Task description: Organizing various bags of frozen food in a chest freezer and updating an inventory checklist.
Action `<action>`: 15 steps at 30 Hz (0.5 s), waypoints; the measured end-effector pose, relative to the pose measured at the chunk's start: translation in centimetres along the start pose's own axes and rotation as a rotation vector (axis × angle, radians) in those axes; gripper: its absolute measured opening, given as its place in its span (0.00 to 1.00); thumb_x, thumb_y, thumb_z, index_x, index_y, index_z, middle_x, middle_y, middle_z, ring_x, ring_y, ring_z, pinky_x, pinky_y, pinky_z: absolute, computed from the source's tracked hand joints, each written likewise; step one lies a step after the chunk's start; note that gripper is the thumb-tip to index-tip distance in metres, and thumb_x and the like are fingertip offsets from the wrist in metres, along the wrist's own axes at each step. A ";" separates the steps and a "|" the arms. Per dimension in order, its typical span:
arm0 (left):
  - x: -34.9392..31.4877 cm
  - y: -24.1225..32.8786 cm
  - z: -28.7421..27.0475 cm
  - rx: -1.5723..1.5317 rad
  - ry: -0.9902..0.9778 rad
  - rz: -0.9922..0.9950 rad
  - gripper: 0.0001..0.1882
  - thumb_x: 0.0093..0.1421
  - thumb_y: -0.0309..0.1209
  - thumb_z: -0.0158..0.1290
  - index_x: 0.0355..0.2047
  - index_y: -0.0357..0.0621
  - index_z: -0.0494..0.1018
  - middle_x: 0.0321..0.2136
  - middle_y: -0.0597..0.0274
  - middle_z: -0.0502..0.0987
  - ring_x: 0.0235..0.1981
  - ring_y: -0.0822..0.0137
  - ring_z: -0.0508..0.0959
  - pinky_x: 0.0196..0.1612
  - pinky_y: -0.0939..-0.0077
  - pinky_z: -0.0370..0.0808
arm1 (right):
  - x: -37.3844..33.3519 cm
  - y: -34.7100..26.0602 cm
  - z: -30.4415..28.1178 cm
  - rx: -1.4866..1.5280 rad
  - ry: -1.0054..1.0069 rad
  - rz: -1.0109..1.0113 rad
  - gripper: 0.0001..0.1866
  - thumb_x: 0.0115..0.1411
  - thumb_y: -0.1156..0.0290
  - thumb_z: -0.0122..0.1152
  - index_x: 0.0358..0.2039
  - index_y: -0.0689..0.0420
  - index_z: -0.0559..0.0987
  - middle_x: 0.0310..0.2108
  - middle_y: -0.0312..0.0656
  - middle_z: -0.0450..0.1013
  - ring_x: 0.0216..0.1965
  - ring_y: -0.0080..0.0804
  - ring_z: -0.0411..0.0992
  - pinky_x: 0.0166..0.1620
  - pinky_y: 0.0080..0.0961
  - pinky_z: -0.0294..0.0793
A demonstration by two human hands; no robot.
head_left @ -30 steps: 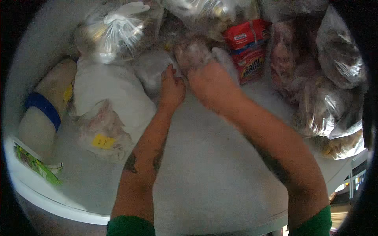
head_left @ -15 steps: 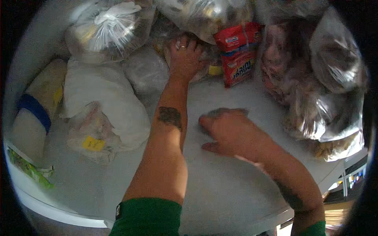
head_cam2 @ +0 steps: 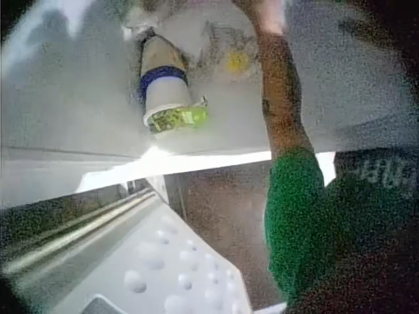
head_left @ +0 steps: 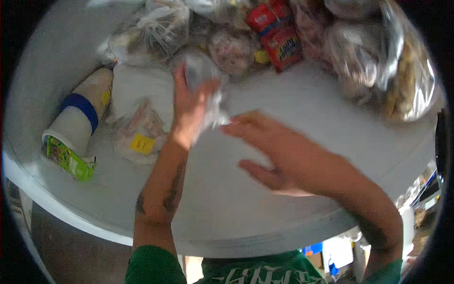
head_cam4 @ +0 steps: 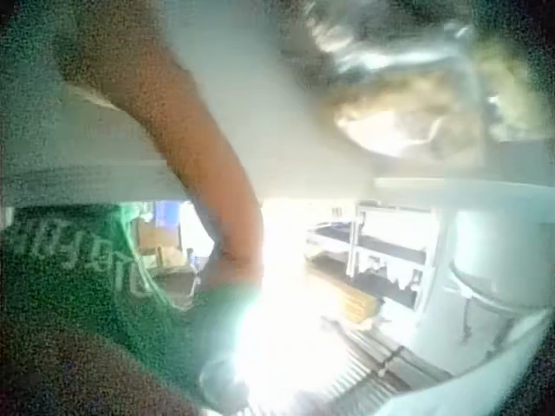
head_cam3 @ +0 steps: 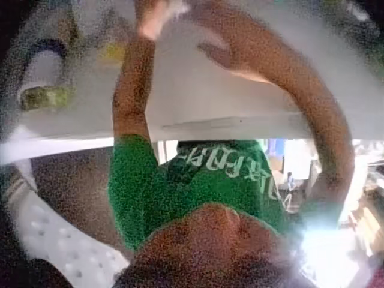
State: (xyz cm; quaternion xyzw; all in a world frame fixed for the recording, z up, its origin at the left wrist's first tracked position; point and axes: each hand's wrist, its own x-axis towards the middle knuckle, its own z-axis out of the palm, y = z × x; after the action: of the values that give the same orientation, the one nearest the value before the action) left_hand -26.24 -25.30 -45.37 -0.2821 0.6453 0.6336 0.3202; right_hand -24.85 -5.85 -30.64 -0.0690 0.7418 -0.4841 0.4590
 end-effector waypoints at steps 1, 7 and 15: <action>0.6 3.0 0.4 0.111 -0.065 0.263 0.43 0.50 0.33 0.67 0.63 0.40 0.59 0.54 0.52 0.68 0.53 0.59 0.71 0.54 0.64 0.72 | -1.6 -0.7 -1.8 -0.024 0.056 -0.005 0.29 0.62 0.74 0.58 0.63 0.58 0.65 0.52 0.55 0.71 0.56 0.47 0.70 0.58 0.40 0.69; 1.8 6.6 8.2 0.604 -0.173 1.440 0.35 0.53 0.32 0.64 0.60 0.41 0.64 0.40 0.48 0.76 0.42 0.46 0.77 0.47 0.59 0.75 | -24.4 2.3 -5.6 0.280 1.201 0.364 0.26 0.68 0.69 0.49 0.63 0.69 0.63 0.62 0.53 0.65 0.63 0.44 0.64 0.68 0.41 0.58; -8.0 -9.6 -9.4 1.917 -0.446 0.042 0.28 0.61 0.40 0.45 0.62 0.47 0.69 0.70 0.47 0.52 0.71 0.40 0.49 0.68 0.33 0.45 | -38.2 -2.6 16.0 0.552 1.256 0.417 0.07 0.68 0.69 0.52 0.37 0.58 0.75 0.38 0.43 0.74 0.41 0.33 0.72 0.49 0.32 0.72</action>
State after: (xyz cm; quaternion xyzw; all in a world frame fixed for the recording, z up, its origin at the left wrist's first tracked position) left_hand -14.28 -35.35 -45.42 0.2347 0.8156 -0.1136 0.5165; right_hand 7.96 3.26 -6.91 0.4844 0.7139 -0.5048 0.0291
